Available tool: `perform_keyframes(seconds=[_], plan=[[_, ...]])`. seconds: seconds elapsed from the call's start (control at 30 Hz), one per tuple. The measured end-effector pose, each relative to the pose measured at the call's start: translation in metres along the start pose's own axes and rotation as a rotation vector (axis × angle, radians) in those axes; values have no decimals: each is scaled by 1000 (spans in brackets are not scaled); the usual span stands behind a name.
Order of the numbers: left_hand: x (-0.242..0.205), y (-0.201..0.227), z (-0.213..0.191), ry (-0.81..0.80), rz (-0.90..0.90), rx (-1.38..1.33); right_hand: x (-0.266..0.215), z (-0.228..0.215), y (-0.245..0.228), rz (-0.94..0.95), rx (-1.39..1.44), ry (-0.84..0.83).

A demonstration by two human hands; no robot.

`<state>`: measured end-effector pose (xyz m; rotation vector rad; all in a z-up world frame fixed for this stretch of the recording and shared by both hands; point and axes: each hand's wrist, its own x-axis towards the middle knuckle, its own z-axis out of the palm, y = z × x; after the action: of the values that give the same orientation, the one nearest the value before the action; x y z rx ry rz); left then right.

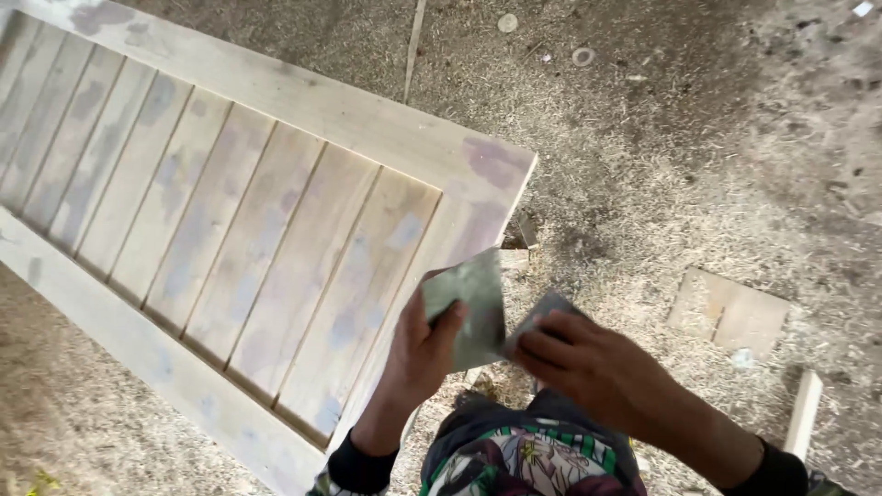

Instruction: The recorder is using pieces of sandpaper to smooth the surface and edges of a wooden door panel in a workshop.

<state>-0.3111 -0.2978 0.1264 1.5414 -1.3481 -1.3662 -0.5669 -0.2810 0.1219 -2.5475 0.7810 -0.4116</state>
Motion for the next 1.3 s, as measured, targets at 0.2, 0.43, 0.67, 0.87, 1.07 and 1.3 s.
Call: perform_keyframes(seconds=[0.2, 0.43, 0.67, 0.87, 1.07, 1.3], plan=[[-9, -57, -55, 394, -15, -278, -1, 118, 96, 627, 799, 13], [-47, -78, -42, 521, -284, -331, 29, 258, 202, 1189, 1849, 808], [-57, -100, -29, 581, -347, -336, 67, 272, 223, 1291, 1987, 764], [-57, -100, -26, 608, -383, -380, 69, 266, 221, 1331, 1952, 743], [-51, -90, -24, 598, -426, -365, 75, 257, 221, 1427, 1962, 735], [-59, -97, -30, 615, -421, -389, 79, 248, 214, 1317, 1897, 747]])
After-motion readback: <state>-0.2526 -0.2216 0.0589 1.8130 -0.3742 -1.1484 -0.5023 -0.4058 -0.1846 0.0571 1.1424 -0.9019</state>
